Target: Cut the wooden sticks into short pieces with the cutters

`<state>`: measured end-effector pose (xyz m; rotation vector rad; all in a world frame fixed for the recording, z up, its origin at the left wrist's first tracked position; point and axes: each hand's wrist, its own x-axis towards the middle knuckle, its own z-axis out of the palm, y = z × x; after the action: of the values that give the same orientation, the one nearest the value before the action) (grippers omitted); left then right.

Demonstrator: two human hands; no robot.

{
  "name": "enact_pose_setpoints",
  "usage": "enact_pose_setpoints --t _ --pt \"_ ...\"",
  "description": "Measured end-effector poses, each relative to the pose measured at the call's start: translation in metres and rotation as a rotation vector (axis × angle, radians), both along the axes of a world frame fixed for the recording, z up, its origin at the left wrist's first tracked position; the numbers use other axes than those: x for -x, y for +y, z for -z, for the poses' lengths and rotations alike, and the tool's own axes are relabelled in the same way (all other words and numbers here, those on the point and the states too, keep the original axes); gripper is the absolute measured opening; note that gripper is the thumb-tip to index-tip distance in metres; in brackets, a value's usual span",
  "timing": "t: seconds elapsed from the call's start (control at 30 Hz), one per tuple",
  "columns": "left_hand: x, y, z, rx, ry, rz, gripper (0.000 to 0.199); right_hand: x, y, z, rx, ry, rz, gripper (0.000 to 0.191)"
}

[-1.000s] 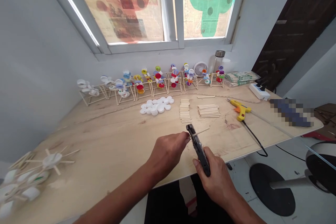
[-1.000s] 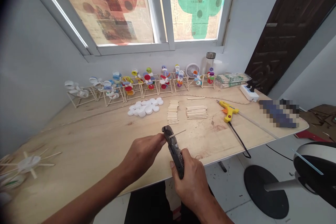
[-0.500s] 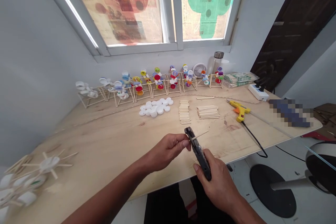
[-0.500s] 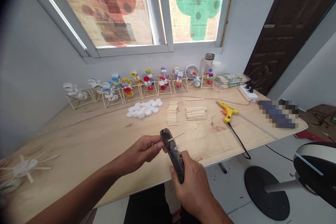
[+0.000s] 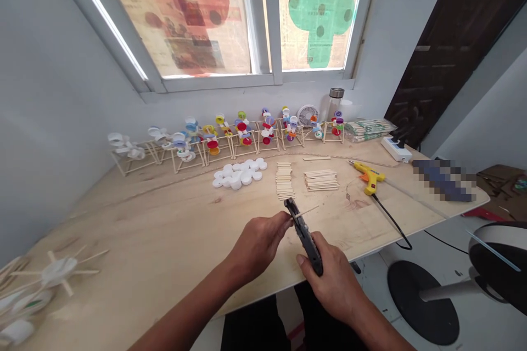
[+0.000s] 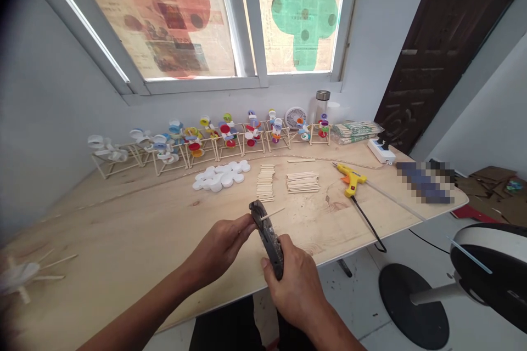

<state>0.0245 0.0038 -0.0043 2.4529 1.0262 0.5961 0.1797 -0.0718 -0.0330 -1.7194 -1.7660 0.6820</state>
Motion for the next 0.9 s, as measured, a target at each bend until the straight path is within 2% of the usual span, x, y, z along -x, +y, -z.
enact_pose_setpoints --t 0.13,0.2,0.27,0.37,0.5,0.57,0.63,0.73,0.9 --pt "0.005 0.007 -0.017 0.290 -0.150 0.125 0.032 -0.001 0.000 -0.001 -0.020 -0.004 -0.027 0.005" --pt "0.008 0.010 -0.021 0.368 -0.187 0.177 0.034 -0.001 0.001 0.001 -0.029 -0.007 -0.036 0.005" --pt "0.008 0.011 -0.020 0.376 -0.180 0.196 0.034 0.000 0.002 0.004 -0.031 -0.010 -0.032 0.007" --pt "0.006 0.009 -0.009 0.217 -0.087 0.096 0.030 0.001 0.005 0.010 -0.037 -0.013 -0.006 0.010" --pt "0.000 0.003 0.014 -0.263 0.005 -0.139 0.024 0.002 0.008 0.012 -0.037 0.000 0.012 0.013" --pt "-0.002 0.002 0.021 -0.462 0.032 -0.169 0.024 0.002 0.008 0.011 -0.024 0.016 0.012 0.012" --pt "-0.002 0.001 0.023 -0.526 0.058 -0.145 0.024 0.002 0.007 0.009 -0.006 0.025 0.006 0.009" --pt "0.001 0.003 0.016 -0.372 0.064 -0.074 0.026 0.001 0.005 0.008 0.002 0.020 0.001 0.006" --pt "0.008 0.009 -0.007 0.104 -0.054 0.094 0.029 0.000 0.003 0.006 -0.009 0.016 -0.029 0.006"
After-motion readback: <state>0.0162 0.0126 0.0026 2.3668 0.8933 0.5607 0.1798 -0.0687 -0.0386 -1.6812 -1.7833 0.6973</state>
